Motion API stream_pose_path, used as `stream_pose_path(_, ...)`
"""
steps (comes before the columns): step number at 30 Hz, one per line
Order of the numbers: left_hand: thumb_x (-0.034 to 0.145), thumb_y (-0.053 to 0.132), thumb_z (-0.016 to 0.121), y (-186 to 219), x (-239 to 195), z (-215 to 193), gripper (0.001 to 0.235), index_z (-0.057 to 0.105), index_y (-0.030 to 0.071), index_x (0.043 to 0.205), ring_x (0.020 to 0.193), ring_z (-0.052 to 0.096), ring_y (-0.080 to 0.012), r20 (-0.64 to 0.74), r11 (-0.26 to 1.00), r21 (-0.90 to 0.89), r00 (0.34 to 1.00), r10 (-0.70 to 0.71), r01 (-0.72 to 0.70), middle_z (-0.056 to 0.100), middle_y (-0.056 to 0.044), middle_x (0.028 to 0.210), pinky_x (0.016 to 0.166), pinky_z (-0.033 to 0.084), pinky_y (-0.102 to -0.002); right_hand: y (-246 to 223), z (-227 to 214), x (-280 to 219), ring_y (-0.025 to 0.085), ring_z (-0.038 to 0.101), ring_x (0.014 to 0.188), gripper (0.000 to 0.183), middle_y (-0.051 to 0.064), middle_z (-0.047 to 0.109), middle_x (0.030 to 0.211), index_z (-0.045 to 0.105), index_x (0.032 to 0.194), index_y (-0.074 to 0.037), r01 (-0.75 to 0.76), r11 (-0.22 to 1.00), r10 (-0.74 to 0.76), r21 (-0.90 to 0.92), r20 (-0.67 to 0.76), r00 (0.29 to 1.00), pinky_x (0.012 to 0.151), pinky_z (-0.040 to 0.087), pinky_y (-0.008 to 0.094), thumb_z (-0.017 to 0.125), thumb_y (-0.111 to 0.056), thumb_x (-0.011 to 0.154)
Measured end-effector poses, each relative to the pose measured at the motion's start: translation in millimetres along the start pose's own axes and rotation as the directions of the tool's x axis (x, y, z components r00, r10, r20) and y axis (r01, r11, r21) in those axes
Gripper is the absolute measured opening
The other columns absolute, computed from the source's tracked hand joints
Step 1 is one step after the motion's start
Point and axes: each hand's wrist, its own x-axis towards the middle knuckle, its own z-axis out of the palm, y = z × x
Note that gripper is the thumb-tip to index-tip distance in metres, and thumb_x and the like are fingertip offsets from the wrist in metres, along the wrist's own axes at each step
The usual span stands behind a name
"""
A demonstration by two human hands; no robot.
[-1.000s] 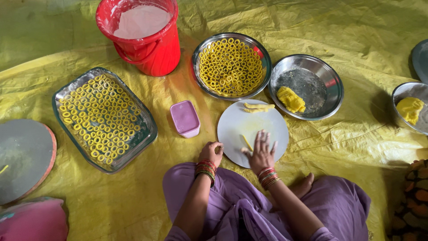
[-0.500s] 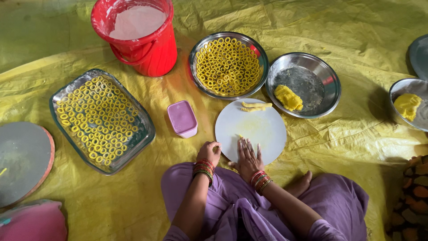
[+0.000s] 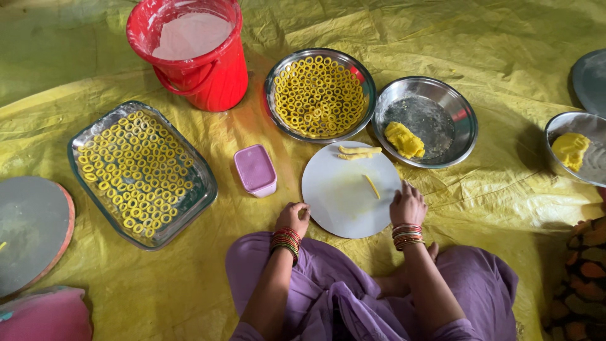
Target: The person sits on a yellow tarp and shapes yellow dough into small rings by rolling short pieces into strips and joining the ends. The finished rings are placed into a rectangular glass tray. A second person's hands are visible to the left, also shaping dough.
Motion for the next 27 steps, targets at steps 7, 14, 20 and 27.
stream_pose_path(7, 0.092, 0.029, 0.070, -5.5, 1.7, 4.8, 0.019, 0.075, 0.021, 0.108, 0.108, 0.067, -0.0298, 0.009, 0.999, 0.031, 1.000, -0.018, 0.017, 0.069, -0.007, 0.118, 0.093, 0.055, -0.042, -18.0, -0.5, 1.7, 0.034, 0.063, 0.108, 0.030, 0.015, 0.071, 0.115, 0.076, 0.116, -0.016, 0.085, 0.994, -0.080, 0.071, -0.069, 0.994, 0.095, 0.051, 0.048, 0.074, -0.032, 0.092)
stream_pose_path(14, 0.092, 0.027, 0.070, -0.3, -8.0, -2.6, 0.016, 0.075, 0.018, 0.105, 0.102, 0.069, -0.0295, -0.061, 0.995, 0.003, 0.993, 0.101, -0.101, 0.071, -0.008, 0.113, 0.088, 0.056, -0.040, -49.1, 3.1, -1.8, 0.032, 0.063, 0.106, 0.020, 0.010, 0.072, 0.109, 0.076, 0.096, -0.016, 0.099, 0.994, -0.097, 0.036, -0.033, 0.995, 0.091, 0.050, 0.048, 0.077, -0.028, 0.081)
stream_pose_path(20, 0.091, 0.018, 0.071, 14.3, -28.9, -4.1, 0.026, 0.072, 0.016, 0.116, 0.094, 0.073, -0.0227, -0.017, 0.970, -0.160, 0.983, 0.183, -0.183, 0.072, -0.009, 0.112, 0.084, 0.059, -0.035, -55.9, -18.8, 1.6, 0.029, 0.071, 0.081, 0.014, 0.006, 0.076, 0.090, 0.077, 0.093, -0.018, 0.067, 0.955, -0.103, 0.288, 0.112, 0.988, 0.076, 0.057, 0.042, 0.074, -0.028, 0.085)
stream_pose_path(27, 0.096, 0.017, 0.070, 18.5, -50.9, 50.2, 0.040, 0.063, 0.013, 0.136, 0.116, 0.067, -0.0177, 0.132, 0.724, -0.677, 0.947, 0.294, -0.131, 0.071, -0.012, 0.125, 0.100, 0.054, -0.032, -61.6, -63.0, -47.7, 0.013, 0.066, 0.064, 0.010, 0.005, 0.074, 0.071, 0.077, 0.091, -0.004, 0.025, 0.681, -0.434, 0.732, 0.375, 0.819, 0.058, 0.054, 0.028, 0.073, -0.013, 0.091)
